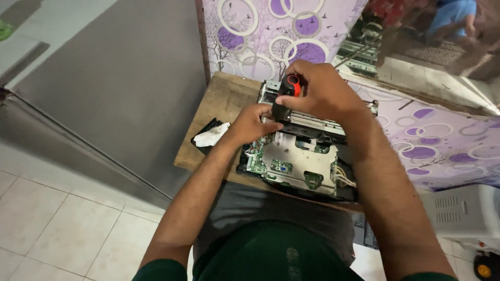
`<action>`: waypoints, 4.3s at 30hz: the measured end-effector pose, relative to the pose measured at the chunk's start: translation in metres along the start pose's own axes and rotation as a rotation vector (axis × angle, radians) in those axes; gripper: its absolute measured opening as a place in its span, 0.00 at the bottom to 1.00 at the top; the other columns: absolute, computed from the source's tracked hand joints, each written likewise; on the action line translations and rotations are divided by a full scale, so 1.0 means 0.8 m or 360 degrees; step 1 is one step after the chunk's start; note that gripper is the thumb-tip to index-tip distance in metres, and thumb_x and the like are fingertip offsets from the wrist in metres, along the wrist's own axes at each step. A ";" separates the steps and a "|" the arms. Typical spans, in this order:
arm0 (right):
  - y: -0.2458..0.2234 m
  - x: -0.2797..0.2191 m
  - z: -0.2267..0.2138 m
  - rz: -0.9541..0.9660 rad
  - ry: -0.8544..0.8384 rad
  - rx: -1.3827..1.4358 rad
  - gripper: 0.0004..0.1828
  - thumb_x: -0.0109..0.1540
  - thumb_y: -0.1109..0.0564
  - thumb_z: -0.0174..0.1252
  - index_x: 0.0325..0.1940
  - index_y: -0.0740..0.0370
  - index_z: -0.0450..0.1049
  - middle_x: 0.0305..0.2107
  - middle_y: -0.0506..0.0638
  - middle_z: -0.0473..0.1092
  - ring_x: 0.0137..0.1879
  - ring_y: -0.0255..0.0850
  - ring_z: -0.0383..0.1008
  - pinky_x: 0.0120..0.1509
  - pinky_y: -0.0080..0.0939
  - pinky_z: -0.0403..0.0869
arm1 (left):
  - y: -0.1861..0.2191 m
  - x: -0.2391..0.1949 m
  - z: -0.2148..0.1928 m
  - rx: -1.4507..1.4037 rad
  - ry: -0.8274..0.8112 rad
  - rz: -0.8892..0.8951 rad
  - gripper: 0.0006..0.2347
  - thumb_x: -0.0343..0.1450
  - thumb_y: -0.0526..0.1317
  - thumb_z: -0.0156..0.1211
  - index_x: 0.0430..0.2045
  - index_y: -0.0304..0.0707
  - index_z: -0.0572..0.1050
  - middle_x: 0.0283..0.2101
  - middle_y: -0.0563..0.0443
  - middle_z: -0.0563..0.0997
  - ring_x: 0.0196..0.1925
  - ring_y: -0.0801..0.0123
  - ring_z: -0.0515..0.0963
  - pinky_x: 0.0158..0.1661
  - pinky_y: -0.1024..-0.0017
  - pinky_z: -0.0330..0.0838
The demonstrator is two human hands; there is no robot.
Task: The person uses a screwdriver to remove a black plastic component from a disassembled printer. They then wipe the component with a white tissue to clean it.
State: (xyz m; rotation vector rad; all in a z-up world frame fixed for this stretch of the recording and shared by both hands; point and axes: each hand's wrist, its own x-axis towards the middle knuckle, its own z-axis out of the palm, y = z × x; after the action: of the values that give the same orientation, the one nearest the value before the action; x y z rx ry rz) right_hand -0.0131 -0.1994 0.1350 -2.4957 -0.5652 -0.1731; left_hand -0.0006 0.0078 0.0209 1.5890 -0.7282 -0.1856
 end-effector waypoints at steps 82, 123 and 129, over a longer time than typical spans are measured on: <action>-0.013 -0.157 -0.008 0.0434 0.0288 0.1233 0.39 0.53 0.55 0.68 0.66 0.64 0.63 0.62 0.55 0.69 0.71 0.46 0.71 0.78 0.47 0.72 | 0.092 0.033 0.069 0.0442 -0.0368 0.0314 0.10 0.67 0.47 0.69 0.29 0.40 0.83 0.30 0.49 0.85 0.30 0.61 0.80 0.38 0.63 0.67; 0.097 -0.282 0.030 0.0634 0.0898 0.1472 0.21 0.59 0.70 0.63 0.56 0.62 0.71 0.53 0.58 0.72 0.63 0.54 0.79 0.67 0.56 0.84 | 0.066 -0.027 0.031 0.0505 -0.0134 -0.0233 0.12 0.71 0.42 0.62 0.46 0.42 0.82 0.48 0.49 0.87 0.53 0.58 0.86 0.70 0.39 0.61; 0.100 -0.274 0.027 0.0726 0.0813 0.1512 0.22 0.58 0.69 0.65 0.55 0.59 0.72 0.52 0.62 0.77 0.58 0.55 0.83 0.65 0.51 0.84 | 0.064 -0.029 0.035 0.0537 -0.0134 -0.0243 0.12 0.69 0.39 0.65 0.45 0.41 0.83 0.47 0.50 0.88 0.51 0.62 0.87 0.71 0.44 0.60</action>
State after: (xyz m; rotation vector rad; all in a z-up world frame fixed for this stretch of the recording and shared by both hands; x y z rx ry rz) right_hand -0.1763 -0.3254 0.0237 -1.5024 0.1424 -0.2717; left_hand -0.0506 -0.0019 0.0571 1.9707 -0.7306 -0.2522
